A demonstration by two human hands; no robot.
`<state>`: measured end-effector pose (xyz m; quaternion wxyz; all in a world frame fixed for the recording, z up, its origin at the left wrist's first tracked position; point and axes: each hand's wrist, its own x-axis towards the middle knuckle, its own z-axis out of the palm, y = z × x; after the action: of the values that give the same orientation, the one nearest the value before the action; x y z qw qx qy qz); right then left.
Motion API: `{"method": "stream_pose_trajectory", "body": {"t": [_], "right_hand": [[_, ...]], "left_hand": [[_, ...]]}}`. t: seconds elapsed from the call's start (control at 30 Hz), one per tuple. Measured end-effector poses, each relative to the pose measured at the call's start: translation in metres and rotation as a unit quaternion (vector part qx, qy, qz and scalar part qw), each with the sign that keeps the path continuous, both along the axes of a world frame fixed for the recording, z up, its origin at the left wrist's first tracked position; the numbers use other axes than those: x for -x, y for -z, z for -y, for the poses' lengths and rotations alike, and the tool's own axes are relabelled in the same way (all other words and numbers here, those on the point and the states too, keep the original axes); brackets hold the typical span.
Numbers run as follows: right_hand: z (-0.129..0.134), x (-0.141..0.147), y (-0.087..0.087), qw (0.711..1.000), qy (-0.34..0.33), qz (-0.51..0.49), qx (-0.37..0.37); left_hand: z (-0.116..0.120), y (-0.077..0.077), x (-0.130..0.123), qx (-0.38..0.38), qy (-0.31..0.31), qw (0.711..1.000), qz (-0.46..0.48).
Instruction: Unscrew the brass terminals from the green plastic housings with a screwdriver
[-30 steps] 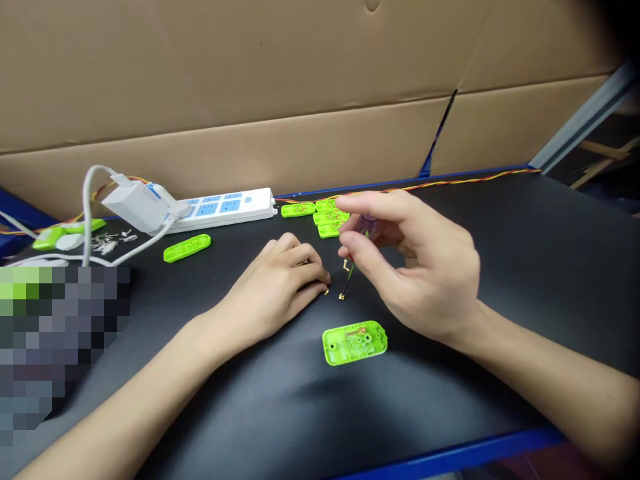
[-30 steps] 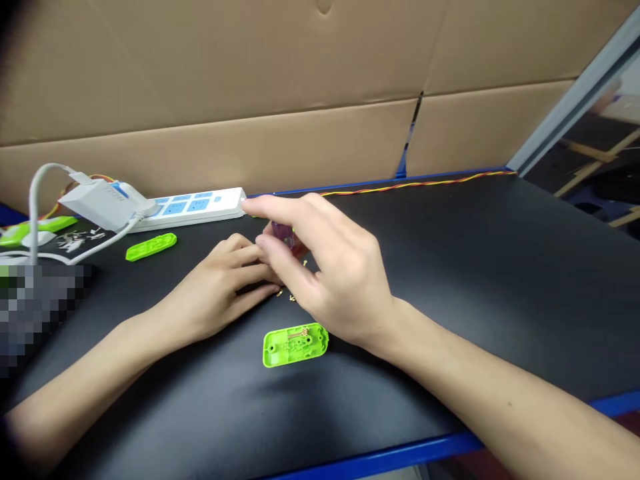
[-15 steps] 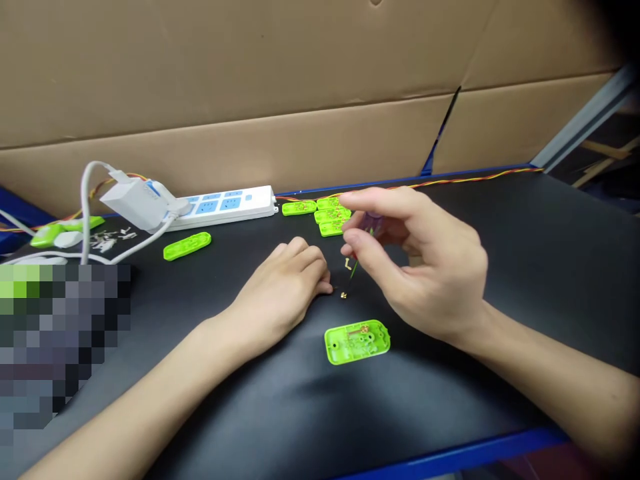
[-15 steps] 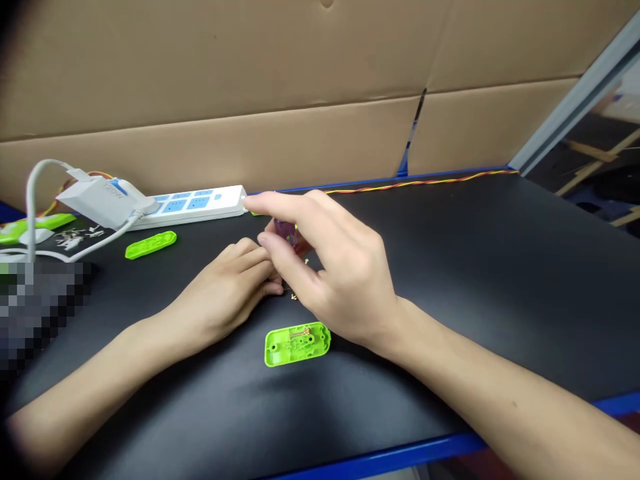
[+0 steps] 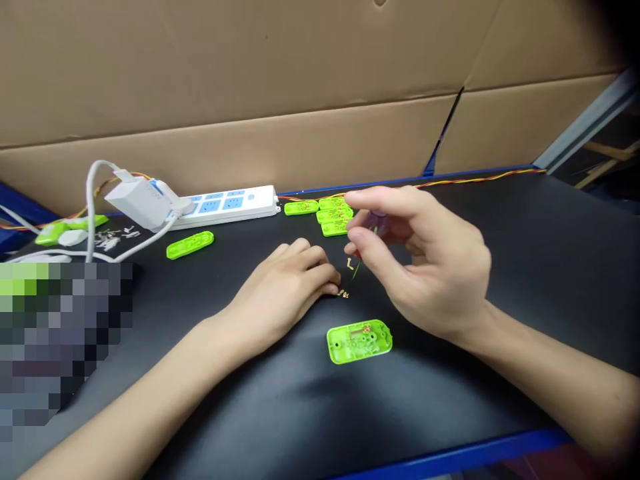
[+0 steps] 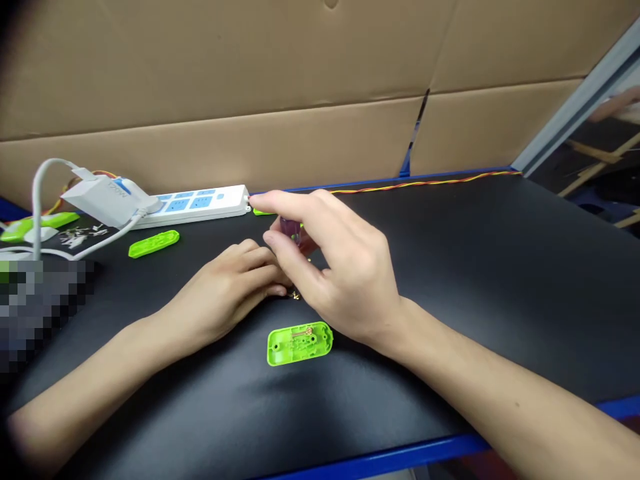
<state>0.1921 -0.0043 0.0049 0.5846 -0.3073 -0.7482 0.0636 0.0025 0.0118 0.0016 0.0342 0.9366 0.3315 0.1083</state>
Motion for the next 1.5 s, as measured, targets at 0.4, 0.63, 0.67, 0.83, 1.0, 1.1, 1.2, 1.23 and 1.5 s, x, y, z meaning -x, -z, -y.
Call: {"method": "stream_pose_trajectory", "body": {"t": [0.4, 0.63, 0.67, 0.83, 1.0, 1.1, 1.2, 1.23, 1.5], "right_hand": [[0.001, 0.0, -0.001, 1.0, 0.014, 0.003, 0.009], [-0.001, -0.001, 0.0, 1.0, 0.007, 0.006, -0.012], [-0.002, -0.001, 0.0, 1.0, 0.004, 0.005, -0.016], [-0.002, 0.0, 0.001, 1.0, 0.004, 0.002, -0.016], [-0.001, 0.001, 0.001, 1.0, -0.001, -0.004, -0.013], [-0.001, 0.001, 0.0, 1.0, -0.002, -0.003, -0.011], [-0.001, 0.001, 0.0, 1.0, -0.005, -0.002, -0.015], [-0.002, 0.001, 0.0, 1.0, -0.008, -0.002, -0.017], [-0.001, 0.001, 0.0, 1.0, -0.005, -0.003, -0.015]], "left_hand": [[-0.005, -0.001, 0.007, 0.077, 0.033, 0.995, 0.046], [-0.004, 0.001, 0.006, 0.054, 0.035, 0.997, 0.044], [-0.003, 0.002, 0.006, 0.048, 0.032, 0.997, 0.043], [-0.001, 0.003, 0.001, 0.025, 0.003, 0.999, 0.031], [0.001, 0.002, -0.003, 0.019, -0.022, 0.999, 0.016], [0.001, 0.001, -0.005, 0.012, -0.025, 1.0, 0.01], [0.001, 0.001, -0.005, 0.008, -0.017, 1.0, 0.002], [0.001, 0.001, -0.004, 0.008, -0.016, 1.0, -0.001], [0.004, -0.002, -0.004, 0.025, -0.025, 0.999, -0.006]]}}
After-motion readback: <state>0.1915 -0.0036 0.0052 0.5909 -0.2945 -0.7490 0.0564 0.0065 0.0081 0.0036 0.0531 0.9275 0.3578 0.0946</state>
